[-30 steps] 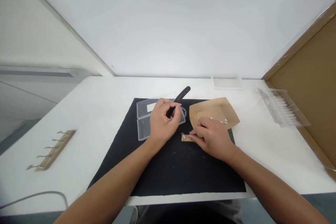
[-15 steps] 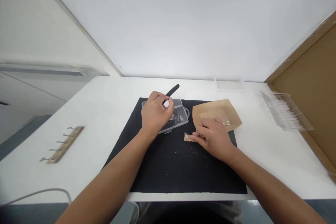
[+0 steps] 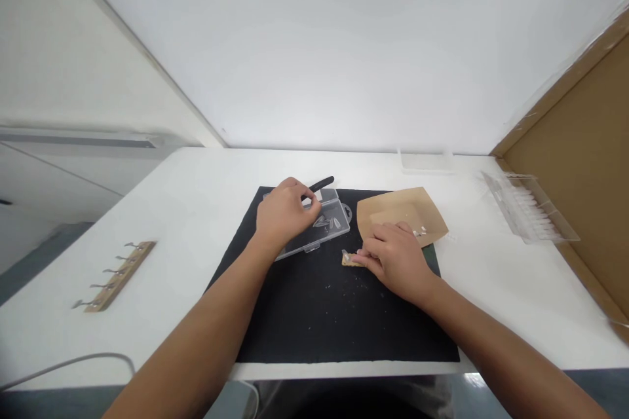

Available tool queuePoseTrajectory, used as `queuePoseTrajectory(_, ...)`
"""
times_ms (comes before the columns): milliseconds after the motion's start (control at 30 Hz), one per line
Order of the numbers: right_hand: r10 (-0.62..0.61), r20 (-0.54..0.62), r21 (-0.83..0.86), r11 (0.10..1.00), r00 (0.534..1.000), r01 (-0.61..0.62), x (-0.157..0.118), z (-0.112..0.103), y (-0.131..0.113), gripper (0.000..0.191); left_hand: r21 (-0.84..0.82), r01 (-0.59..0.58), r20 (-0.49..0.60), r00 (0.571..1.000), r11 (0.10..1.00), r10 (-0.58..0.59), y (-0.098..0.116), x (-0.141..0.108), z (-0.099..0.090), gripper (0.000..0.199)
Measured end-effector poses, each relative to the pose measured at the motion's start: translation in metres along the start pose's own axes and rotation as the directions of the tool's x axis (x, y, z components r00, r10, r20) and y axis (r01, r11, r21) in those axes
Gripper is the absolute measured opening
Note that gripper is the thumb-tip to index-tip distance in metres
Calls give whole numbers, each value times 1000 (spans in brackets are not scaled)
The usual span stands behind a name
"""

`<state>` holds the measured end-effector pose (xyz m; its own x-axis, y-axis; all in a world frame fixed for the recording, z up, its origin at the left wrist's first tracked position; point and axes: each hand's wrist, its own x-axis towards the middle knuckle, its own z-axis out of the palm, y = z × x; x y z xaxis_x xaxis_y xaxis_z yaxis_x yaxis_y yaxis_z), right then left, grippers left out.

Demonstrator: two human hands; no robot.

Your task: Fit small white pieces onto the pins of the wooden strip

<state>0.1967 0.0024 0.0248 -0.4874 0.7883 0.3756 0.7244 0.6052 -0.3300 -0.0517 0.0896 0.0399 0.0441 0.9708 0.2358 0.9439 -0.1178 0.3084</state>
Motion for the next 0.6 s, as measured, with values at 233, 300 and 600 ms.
queuePoseTrajectory(233,-92,-92,-27,996,992,90,-1,-1,7,28,64,-103,158,983,993,92,-7,4,-7,16)
queuePoseTrajectory(300,-84,-165,-31,996,983,80,-1,-3,9,27,87,-123,203,974,989,103,-8,4,-9,16)
queuePoseTrajectory(600,-45,-227,-13,999,973,43,-2,-4,16,23,11,-290,358,895,957,267,-20,6,-15,26)
